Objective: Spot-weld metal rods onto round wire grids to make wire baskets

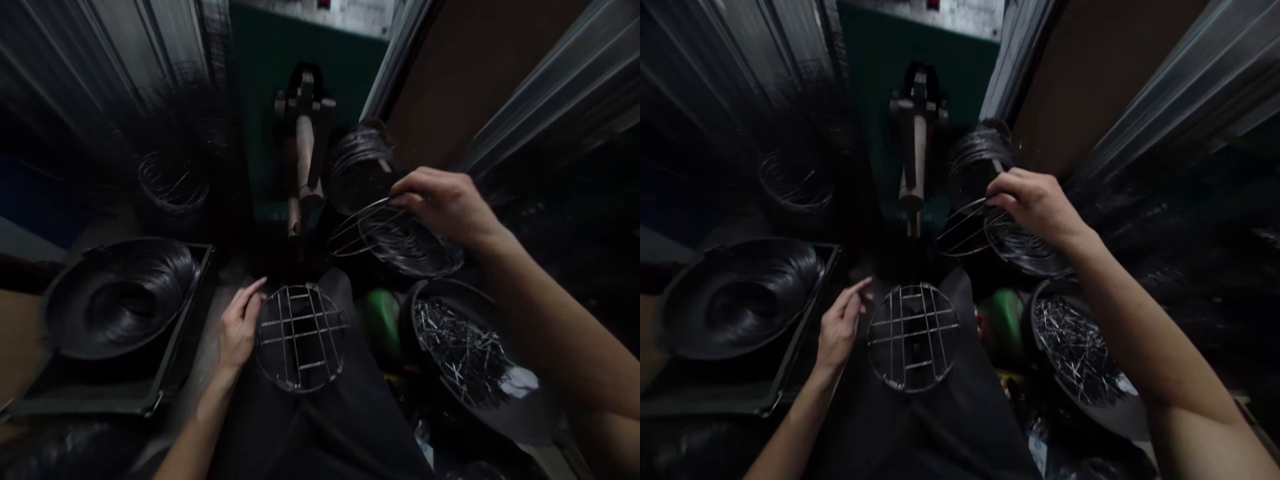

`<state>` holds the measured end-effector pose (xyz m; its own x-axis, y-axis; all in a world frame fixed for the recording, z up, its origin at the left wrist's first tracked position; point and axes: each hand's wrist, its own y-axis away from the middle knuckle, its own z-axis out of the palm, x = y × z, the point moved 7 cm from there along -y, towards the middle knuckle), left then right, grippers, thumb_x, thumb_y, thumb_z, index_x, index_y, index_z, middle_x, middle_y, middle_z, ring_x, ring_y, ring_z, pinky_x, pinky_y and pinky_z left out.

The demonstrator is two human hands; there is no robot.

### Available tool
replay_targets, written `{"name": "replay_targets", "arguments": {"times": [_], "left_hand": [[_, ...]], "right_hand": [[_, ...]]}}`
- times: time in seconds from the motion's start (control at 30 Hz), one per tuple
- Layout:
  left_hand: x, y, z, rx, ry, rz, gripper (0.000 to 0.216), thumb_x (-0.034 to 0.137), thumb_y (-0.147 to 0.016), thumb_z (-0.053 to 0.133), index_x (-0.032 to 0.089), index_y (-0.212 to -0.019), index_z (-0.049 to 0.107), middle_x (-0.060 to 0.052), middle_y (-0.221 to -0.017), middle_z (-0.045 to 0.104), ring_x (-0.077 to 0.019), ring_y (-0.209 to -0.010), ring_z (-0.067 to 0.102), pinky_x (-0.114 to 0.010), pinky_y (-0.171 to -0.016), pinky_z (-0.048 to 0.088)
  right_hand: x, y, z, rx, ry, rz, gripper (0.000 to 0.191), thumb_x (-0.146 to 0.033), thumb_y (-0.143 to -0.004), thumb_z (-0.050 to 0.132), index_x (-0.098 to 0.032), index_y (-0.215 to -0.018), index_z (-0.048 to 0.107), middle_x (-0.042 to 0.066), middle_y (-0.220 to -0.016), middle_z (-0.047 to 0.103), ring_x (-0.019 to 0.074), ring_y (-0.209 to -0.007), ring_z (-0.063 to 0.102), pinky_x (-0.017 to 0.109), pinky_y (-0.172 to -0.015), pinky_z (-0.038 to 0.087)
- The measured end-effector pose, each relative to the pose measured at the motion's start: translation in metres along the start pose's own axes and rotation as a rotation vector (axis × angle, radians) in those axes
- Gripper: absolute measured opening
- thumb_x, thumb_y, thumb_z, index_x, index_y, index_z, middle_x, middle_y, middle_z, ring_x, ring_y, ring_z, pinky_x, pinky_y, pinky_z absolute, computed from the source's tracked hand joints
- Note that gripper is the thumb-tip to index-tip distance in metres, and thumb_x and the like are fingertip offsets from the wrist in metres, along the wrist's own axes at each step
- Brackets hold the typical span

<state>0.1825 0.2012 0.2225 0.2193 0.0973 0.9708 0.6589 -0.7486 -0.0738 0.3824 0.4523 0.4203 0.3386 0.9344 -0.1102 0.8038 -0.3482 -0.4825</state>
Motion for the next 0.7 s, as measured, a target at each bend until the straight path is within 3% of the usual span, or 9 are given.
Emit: {"name": "replay_targets", "arguments": {"times": [0.1,0.17,0.2,0.27,0.33,0.47,0.6,0.7], "left_hand": [[0.054,-0.003,0.02,-0.228,0.116,0.068,0.054,0.058,-0.093,0.05,0.019,-0.127,0.065,-0.003,-0.086,0.066,-0.0092,-0.059,0.048,-0.024,-0.064,0.044],[0.069,0.003,0.035,-0.331,0.206,0.04,0.049,0.054,-0.092,0.055,0.016,-0.12,0.068,0.0,-0.07,0.061,-0.0081,-0.054,0.045,-0.022,-0.057,0.041],[0.069,0.007,0.037,-0.318,0.243,0.018,0.044,0.051,-0.092,0.056,0.015,-0.114,0.07,0.002,-0.064,0.056,-0.0078,-0.052,0.045,-0.021,-0.055,0.039],[0.058,0.017,0.031,-0.179,0.305,-0.026,0.035,0.045,-0.093,0.057,0.015,-0.105,0.071,0.004,-0.057,0.049,-0.0071,-0.05,0.044,-0.019,-0.052,0.036],[0.035,0.03,0.021,-0.045,0.354,-0.1,0.034,0.043,-0.095,0.054,0.016,-0.11,0.068,0.005,-0.054,0.046,-0.0065,-0.048,0.04,-0.018,-0.048,0.032],[-0.008,0.048,0.01,-0.02,0.252,-0.223,0.05,0.04,-0.093,0.055,0.016,-0.137,0.054,0.006,-0.059,0.049,-0.007,-0.048,0.037,-0.019,-0.048,0.031],[-0.021,0.051,-0.002,0.045,-0.146,-0.186,0.045,0.032,-0.089,0.058,0.015,-0.131,0.062,0.006,-0.06,0.042,-0.0076,-0.052,0.039,-0.021,-0.055,0.035],[-0.02,0.052,-0.001,0.047,-0.319,-0.134,0.043,0.031,-0.09,0.057,0.015,-0.13,0.064,0.006,-0.058,0.045,-0.0084,-0.051,0.041,-0.021,-0.056,0.036]], "right_hand": [[-0.055,-0.001,0.019,-0.094,-0.254,-0.049,0.019,-0.039,-0.092,0.059,-0.024,-0.087,0.069,0.001,-0.085,0.068,0.015,-0.077,0.062,0.03,-0.074,0.049],[-0.079,0.0,0.043,-0.177,-0.379,-0.069,0.017,-0.038,-0.089,0.062,-0.023,-0.088,0.07,0.001,-0.086,0.068,0.0157,-0.079,0.063,0.031,-0.076,0.05],[-0.086,0.005,0.055,-0.191,-0.433,-0.052,0.017,-0.037,-0.088,0.063,-0.022,-0.092,0.071,0.001,-0.087,0.068,0.0163,-0.08,0.063,0.031,-0.077,0.051],[-0.087,0.025,0.076,-0.181,-0.534,0.051,0.025,-0.037,-0.088,0.062,-0.023,-0.107,0.07,0.001,-0.091,0.069,0.0168,-0.08,0.064,0.033,-0.078,0.052],[-0.079,0.056,0.096,-0.16,-0.615,0.216,0.035,-0.035,-0.09,0.058,-0.023,-0.123,0.063,0.001,-0.09,0.069,0.0159,-0.075,0.063,0.032,-0.073,0.053],[-0.064,0.111,0.131,-0.099,-0.605,0.479,0.032,-0.031,-0.093,0.048,-0.022,-0.119,0.065,0.003,-0.085,0.068,0.0164,-0.07,0.062,0.032,-0.069,0.053],[-0.065,0.116,0.162,-0.119,-0.411,0.448,0.03,-0.027,-0.091,0.048,-0.024,-0.109,0.071,0.005,-0.086,0.065,0.0184,-0.074,0.06,0.034,-0.072,0.051],[-0.062,0.11,0.178,-0.147,-0.312,0.427,0.031,-0.027,-0.09,0.047,-0.025,-0.109,0.072,0.006,-0.084,0.06,0.0185,-0.07,0.057,0.033,-0.068,0.049]]}}
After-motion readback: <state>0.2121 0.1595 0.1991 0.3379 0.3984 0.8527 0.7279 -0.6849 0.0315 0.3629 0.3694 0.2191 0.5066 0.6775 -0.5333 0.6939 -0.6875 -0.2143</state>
